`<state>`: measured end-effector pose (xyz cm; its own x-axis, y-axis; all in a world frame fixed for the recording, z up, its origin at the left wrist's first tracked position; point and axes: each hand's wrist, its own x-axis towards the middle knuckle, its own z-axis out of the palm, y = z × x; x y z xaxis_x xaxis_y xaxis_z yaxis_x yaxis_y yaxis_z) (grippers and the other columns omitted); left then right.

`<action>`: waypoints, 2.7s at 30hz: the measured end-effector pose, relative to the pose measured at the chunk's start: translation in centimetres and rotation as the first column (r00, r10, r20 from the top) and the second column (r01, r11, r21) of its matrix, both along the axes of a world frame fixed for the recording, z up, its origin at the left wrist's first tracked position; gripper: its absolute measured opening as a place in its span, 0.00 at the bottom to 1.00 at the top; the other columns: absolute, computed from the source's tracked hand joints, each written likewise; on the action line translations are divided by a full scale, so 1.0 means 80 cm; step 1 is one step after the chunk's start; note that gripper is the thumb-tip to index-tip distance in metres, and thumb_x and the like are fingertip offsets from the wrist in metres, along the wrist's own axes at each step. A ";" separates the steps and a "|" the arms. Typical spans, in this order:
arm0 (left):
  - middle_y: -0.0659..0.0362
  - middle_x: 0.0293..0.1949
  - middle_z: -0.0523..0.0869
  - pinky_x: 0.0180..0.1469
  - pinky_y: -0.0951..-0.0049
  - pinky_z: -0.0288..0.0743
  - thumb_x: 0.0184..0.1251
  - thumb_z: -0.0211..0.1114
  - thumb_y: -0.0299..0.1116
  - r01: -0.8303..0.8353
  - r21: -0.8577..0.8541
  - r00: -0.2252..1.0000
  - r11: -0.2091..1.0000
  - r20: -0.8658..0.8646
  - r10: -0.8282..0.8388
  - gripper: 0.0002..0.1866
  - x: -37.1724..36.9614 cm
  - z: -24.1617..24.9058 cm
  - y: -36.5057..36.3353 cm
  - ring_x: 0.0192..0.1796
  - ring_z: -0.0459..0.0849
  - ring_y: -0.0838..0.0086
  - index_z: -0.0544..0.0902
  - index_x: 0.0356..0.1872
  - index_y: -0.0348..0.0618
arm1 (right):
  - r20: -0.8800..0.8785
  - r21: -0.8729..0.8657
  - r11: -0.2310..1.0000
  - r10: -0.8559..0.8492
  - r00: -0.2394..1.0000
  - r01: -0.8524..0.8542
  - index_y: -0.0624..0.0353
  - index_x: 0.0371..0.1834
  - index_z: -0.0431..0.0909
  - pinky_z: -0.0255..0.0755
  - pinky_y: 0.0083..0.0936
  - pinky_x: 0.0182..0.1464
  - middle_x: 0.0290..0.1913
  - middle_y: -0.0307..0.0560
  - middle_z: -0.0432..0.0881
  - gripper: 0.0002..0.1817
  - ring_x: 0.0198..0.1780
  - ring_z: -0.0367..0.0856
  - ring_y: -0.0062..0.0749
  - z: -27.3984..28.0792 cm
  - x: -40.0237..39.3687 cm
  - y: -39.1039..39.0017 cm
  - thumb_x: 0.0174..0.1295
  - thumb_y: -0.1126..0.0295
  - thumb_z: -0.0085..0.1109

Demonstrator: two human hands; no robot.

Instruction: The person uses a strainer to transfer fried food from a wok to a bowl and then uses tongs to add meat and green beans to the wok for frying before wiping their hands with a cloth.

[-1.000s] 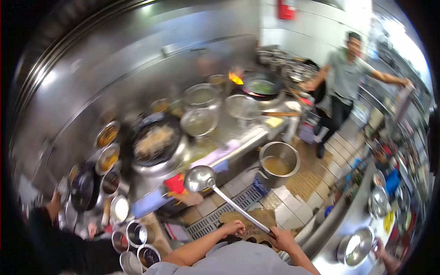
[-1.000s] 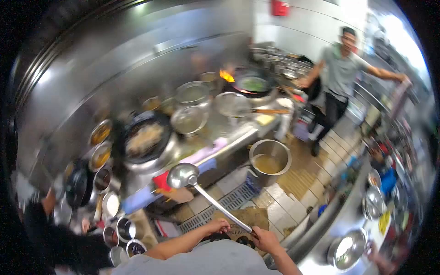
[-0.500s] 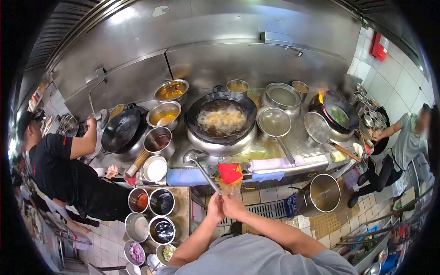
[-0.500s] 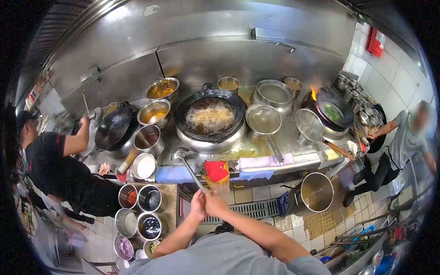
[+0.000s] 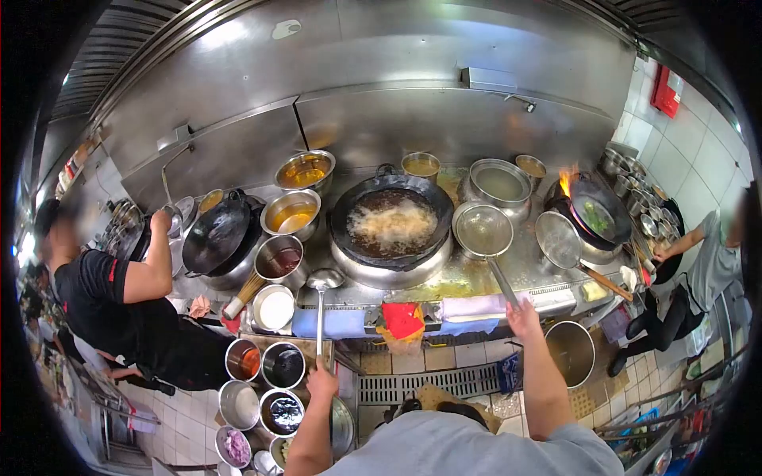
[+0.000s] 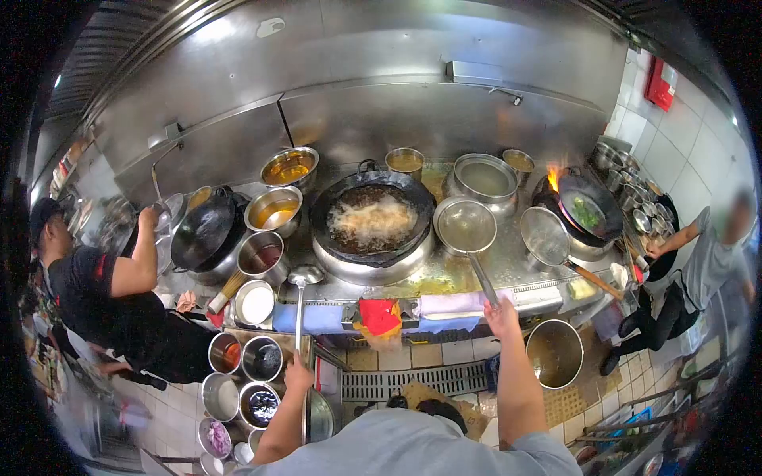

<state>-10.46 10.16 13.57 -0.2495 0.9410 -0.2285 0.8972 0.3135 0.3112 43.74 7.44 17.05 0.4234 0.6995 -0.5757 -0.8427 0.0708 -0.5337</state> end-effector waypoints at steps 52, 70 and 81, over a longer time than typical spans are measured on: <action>0.63 0.46 0.72 0.54 0.50 0.55 0.52 0.63 0.43 0.492 0.515 0.871 0.702 -0.274 -0.409 0.09 0.298 0.151 0.233 0.52 0.65 0.68 0.85 0.31 0.55 | 0.851 -0.398 0.910 0.413 -0.325 0.115 0.62 0.41 0.64 0.68 0.46 0.43 0.40 0.62 0.73 0.11 0.41 0.73 0.61 0.052 0.033 -0.032 0.55 0.76 0.49; 0.38 0.46 0.75 0.55 0.58 0.67 0.57 0.54 0.38 0.729 -0.456 0.666 0.511 0.301 -0.682 0.17 0.128 -0.165 -0.145 0.51 0.73 0.49 0.78 0.46 0.41 | 0.694 -0.708 0.679 0.720 -0.013 -0.195 0.62 0.39 0.73 0.73 0.31 0.32 0.27 0.51 0.76 0.15 0.27 0.77 0.37 -0.340 0.038 -0.342 0.60 0.60 0.51; 0.45 0.37 0.81 0.42 0.57 0.75 0.61 0.50 0.40 0.486 -0.386 0.801 0.784 -0.162 -0.577 0.15 0.042 -0.099 -0.146 0.44 0.79 0.49 0.80 0.34 0.39 | -0.256 -0.811 0.162 0.766 0.590 -0.562 0.57 0.41 0.71 0.72 0.36 0.30 0.37 0.47 0.77 0.09 0.36 0.80 0.39 -0.332 -0.026 -0.534 0.62 0.66 0.45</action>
<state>-7.13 -1.55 5.62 0.1782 0.8291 -0.5300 0.9797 -0.1998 0.0167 41.70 -35.30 -9.52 0.1900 0.0799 -0.9785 -0.2276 -0.9660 -0.1230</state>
